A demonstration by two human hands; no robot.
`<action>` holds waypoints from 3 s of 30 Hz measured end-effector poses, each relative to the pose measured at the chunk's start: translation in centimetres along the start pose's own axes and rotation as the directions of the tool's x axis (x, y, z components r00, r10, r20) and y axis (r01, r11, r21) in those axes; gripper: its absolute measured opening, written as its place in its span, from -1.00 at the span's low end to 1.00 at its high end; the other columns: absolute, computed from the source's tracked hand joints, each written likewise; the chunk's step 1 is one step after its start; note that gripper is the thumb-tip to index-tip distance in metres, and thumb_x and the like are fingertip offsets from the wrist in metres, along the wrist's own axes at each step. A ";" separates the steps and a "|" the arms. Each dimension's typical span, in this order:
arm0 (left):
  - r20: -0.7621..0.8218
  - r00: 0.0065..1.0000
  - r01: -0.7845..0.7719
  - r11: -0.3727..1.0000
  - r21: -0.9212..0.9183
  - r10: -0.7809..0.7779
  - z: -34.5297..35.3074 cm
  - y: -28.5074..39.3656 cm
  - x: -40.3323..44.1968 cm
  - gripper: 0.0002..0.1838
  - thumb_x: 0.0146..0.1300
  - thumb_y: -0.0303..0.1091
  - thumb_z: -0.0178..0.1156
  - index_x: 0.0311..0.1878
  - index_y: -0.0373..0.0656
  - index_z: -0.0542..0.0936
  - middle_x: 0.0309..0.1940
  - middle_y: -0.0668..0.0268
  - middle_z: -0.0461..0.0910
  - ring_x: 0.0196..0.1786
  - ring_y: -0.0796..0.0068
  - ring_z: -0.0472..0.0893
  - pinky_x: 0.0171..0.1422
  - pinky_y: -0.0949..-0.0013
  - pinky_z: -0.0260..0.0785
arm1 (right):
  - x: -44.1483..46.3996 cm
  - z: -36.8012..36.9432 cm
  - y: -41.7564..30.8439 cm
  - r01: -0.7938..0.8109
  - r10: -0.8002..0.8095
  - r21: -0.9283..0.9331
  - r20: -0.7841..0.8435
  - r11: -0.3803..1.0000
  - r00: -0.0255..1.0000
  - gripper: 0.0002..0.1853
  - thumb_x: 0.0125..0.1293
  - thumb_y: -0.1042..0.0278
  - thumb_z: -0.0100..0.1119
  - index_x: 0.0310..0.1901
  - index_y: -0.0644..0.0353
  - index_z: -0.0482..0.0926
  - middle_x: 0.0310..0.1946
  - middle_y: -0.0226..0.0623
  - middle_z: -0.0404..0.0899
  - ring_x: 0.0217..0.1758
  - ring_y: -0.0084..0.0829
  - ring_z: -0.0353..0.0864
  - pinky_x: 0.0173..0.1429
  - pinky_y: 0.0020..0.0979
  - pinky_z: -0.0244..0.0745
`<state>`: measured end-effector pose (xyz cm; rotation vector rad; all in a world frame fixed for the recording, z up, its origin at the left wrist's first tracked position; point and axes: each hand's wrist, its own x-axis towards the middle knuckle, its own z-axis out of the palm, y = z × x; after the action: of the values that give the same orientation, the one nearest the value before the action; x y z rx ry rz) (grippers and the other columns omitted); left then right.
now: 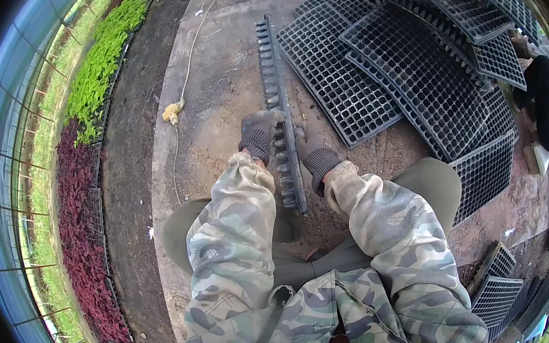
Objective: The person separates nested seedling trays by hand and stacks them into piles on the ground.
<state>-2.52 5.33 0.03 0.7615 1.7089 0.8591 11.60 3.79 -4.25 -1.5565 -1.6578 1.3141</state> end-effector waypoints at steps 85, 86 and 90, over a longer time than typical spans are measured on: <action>-0.558 0.597 -0.518 0.808 0.282 0.577 -15.0 -0.9 7.4 -0.66 0.11 -0.39 0.21 -0.02 -0.18 0.50 -0.24 0.14 0.57 -0.35 0.31 0.56 -0.30 0.30 0.46 | -1.4 -6.6 -1.8 -0.060 0.031 -0.146 -0.193 0.987 0.981 -0.66 0.31 0.24 0.00 0.07 0.15 0.42 0.01 -0.02 0.51 0.10 -0.07 0.57 0.05 -0.03 0.51; -0.533 0.729 -0.559 0.823 -0.101 0.430 -12.5 3.8 1.8 -0.69 0.13 -0.44 0.20 -0.03 -0.23 0.51 -0.15 0.07 0.57 -0.22 0.24 0.58 -0.16 0.27 0.48 | -1.5 -6.7 -1.9 -0.071 0.042 -0.163 -0.172 0.984 0.984 -0.66 0.31 0.25 0.00 0.08 0.17 0.42 0.01 -0.03 0.51 0.12 -0.08 0.56 0.06 -0.02 0.51; -0.631 0.545 -0.734 0.678 -0.040 0.552 -13.1 12.4 -2.3 -0.67 0.24 -0.16 0.09 -0.06 -0.18 0.54 -0.23 0.12 0.61 -0.22 0.26 0.60 -0.16 0.28 0.49 | -1.4 -6.1 -1.4 -0.020 -0.020 -0.183 -0.215 0.983 0.976 -0.65 0.29 0.16 0.02 0.01 0.18 0.45 -0.08 0.00 0.53 -0.04 -0.03 0.60 -0.01 -0.05 0.50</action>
<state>-13.49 7.83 14.37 1.0159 1.7201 2.0230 16.49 4.50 -0.20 -1.7371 -1.6782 0.9734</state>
